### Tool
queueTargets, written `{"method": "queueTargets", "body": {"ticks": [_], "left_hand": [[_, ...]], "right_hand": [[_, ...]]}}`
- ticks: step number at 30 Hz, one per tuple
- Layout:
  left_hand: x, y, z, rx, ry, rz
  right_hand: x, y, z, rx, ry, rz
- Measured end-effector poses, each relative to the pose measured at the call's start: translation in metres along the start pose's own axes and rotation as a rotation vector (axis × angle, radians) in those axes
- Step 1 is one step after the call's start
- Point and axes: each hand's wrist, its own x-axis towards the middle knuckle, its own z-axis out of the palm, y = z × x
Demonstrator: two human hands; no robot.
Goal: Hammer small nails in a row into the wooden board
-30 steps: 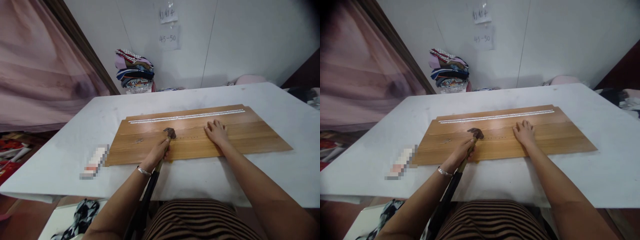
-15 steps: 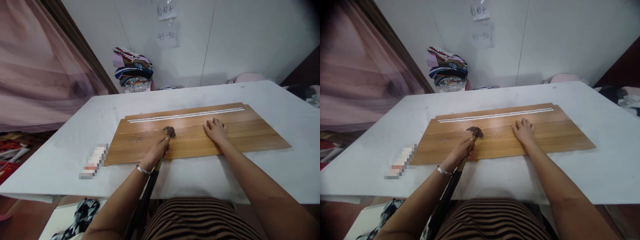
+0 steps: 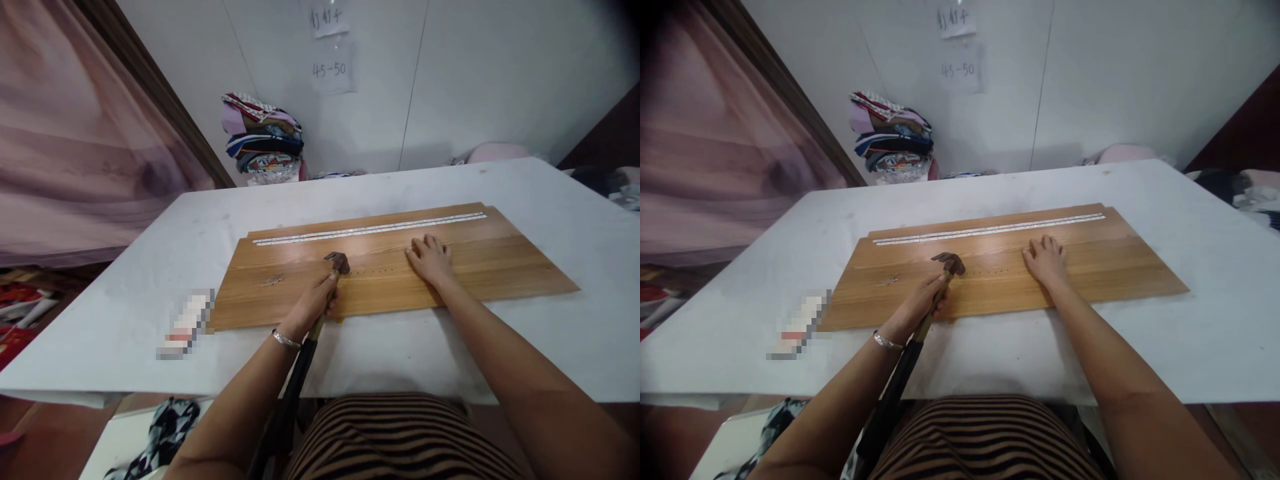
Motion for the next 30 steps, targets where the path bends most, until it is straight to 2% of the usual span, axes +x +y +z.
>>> {"method": "queueTargets", "body": {"ticks": [30], "left_hand": [[0.002,-0.0017,-0.0011,0.0,0.014,0.005]], "right_hand": [[-0.0002,-0.0007,-0.0013,-0.001,-0.004,0.008]]}}
